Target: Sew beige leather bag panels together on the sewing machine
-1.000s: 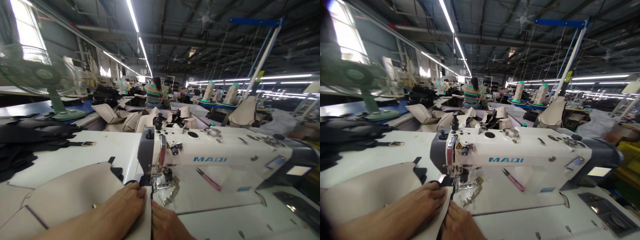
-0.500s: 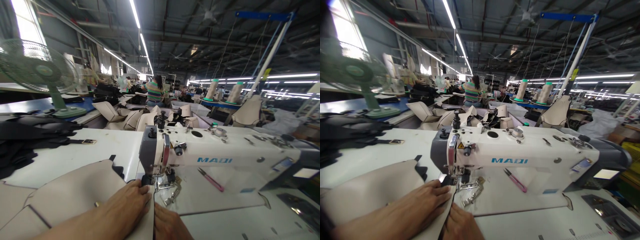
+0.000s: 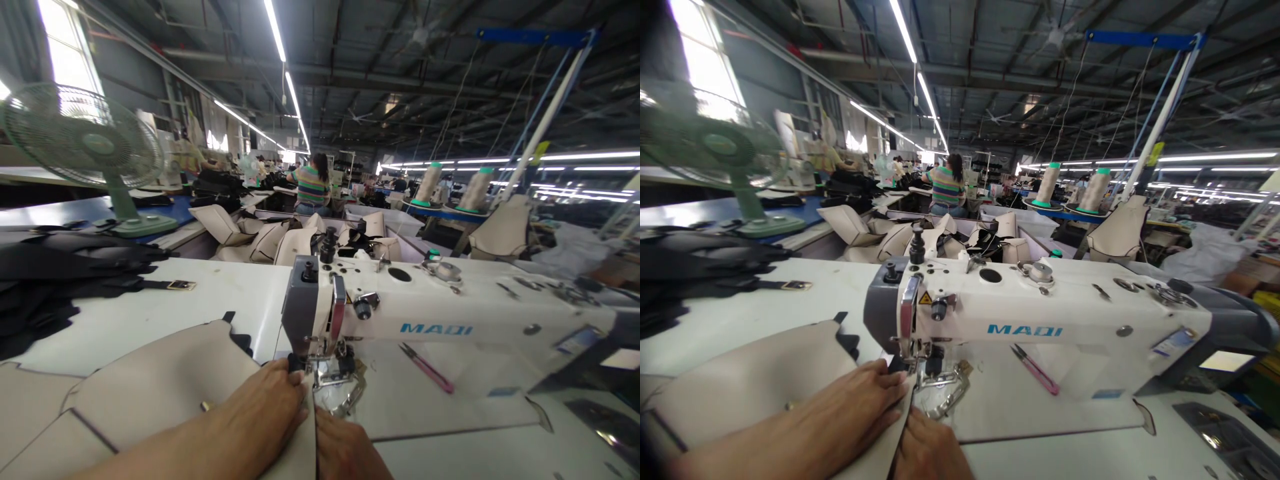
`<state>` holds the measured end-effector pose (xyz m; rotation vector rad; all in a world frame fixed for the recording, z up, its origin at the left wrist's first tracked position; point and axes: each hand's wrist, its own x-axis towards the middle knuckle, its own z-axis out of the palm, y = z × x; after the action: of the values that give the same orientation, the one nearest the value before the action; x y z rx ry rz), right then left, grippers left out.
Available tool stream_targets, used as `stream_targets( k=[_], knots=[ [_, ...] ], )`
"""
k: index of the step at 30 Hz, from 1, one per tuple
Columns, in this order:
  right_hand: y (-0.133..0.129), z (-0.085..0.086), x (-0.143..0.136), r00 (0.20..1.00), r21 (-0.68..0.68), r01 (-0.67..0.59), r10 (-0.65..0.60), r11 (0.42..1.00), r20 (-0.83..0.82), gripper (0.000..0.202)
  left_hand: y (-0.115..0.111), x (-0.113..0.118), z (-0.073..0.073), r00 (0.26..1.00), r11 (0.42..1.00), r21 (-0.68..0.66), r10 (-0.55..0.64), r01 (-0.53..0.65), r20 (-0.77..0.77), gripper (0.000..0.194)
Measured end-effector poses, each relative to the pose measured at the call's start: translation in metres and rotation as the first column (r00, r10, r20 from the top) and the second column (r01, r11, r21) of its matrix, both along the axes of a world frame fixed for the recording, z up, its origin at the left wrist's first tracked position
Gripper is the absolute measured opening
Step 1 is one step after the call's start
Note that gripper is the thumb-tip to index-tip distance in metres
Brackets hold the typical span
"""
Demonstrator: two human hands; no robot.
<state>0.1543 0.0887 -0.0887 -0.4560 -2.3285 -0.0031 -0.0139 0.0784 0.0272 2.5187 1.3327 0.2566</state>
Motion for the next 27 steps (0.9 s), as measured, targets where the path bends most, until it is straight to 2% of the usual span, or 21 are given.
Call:
stream_targets(
  k=[2,4,8,10,16,20,24,27],
  knots=[
    [0.002,0.000,0.002,0.998,-0.022,0.014,-0.012,1.000,0.068,0.024,0.007,0.003,-0.005,0.998,1.000,-0.010,-0.019,0.018,-0.055,0.028],
    [0.004,0.000,0.004,0.996,-0.051,0.020,-0.016,0.999,0.089,0.025,0.010,0.003,-0.009,0.999,0.999,0.006,-0.037,0.037,-0.032,0.027],
    [0.005,-0.003,0.003,1.000,-0.054,0.009,-0.009,0.998,-0.008,0.029,0.006,-0.002,-0.007,0.999,0.999,0.034,-0.028,0.027,0.024,0.027],
    [0.007,-0.011,0.002,0.999,-0.024,0.010,-0.011,1.000,-0.040,0.030,0.004,-0.005,-0.008,0.999,0.999,0.035,-0.027,0.025,0.031,0.027],
    [0.020,-0.042,0.001,0.999,0.130,0.035,-0.034,0.991,-0.005,0.024,0.010,-0.012,-0.021,0.998,0.997,0.043,-0.057,0.057,-0.006,0.029],
    [0.023,-0.044,0.000,0.996,0.166,0.010,0.005,0.986,-0.087,0.029,0.012,-0.013,-0.022,0.999,0.997,0.067,-0.043,0.045,-0.030,0.024],
    [0.017,-0.034,0.001,1.000,0.046,-0.003,0.003,0.999,0.002,0.028,0.014,-0.014,-0.027,0.998,0.994,0.095,-0.054,0.056,-0.030,0.019],
    [0.013,-0.015,0.018,0.986,-0.212,0.066,-0.031,0.975,0.163,0.022,0.012,-0.015,-0.021,0.999,0.994,0.095,-0.044,0.044,-0.011,0.020]
  ],
)
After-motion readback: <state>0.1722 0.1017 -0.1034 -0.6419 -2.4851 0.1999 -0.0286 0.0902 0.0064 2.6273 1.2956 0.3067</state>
